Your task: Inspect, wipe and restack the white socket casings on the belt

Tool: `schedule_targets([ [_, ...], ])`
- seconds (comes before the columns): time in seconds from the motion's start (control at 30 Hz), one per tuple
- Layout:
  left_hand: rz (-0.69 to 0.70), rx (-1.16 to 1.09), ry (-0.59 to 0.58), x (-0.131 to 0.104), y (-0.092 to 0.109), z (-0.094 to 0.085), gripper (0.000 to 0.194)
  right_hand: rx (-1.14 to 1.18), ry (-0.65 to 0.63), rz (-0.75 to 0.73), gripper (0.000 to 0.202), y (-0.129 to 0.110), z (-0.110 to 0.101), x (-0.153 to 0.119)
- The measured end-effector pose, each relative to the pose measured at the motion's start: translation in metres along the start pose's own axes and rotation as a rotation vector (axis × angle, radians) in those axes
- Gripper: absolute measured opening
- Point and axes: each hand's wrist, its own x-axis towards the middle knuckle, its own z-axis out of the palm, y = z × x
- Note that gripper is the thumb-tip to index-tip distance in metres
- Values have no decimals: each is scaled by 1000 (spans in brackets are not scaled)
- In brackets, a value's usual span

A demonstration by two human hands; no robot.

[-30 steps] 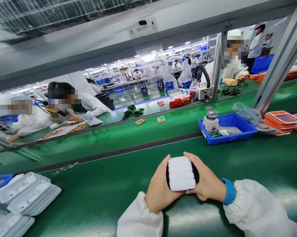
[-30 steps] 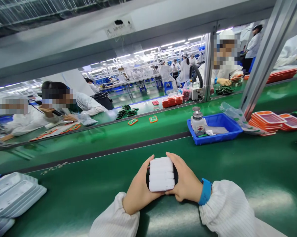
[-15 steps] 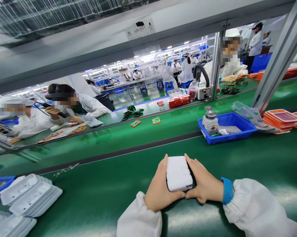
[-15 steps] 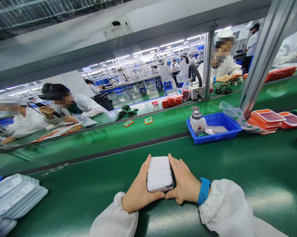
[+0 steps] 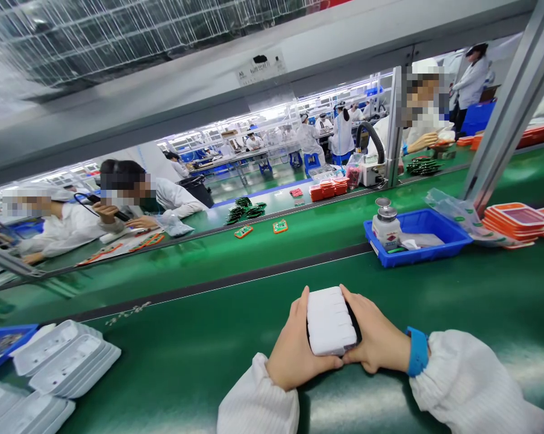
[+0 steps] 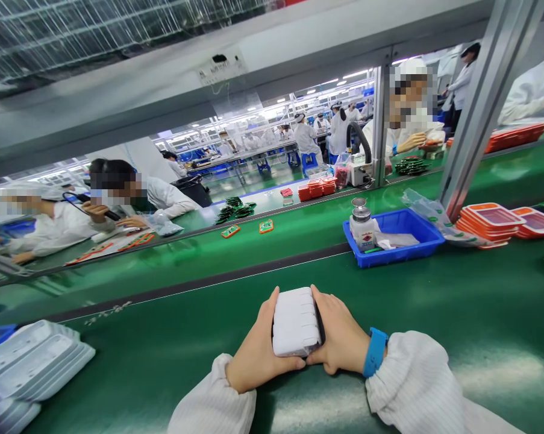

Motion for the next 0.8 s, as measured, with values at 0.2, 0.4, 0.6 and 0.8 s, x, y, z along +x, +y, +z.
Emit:
schedule_targets([
  [0.2,2,-9,3,0,0,-1,127,-10,-19,21,134,-1,-1,0],
  [0.4,24,-60,8,-1,-3,1,125,20,-10,50,130,-4,-3,0],
  [0.6,-40,-254,-114,-3,2,-9,119,94,-6,139,125,-16,-7,-1],
  [0.8,-75,-308,-156,0,1,-17,114,296,172,66,105,-23,-16,-3],
])
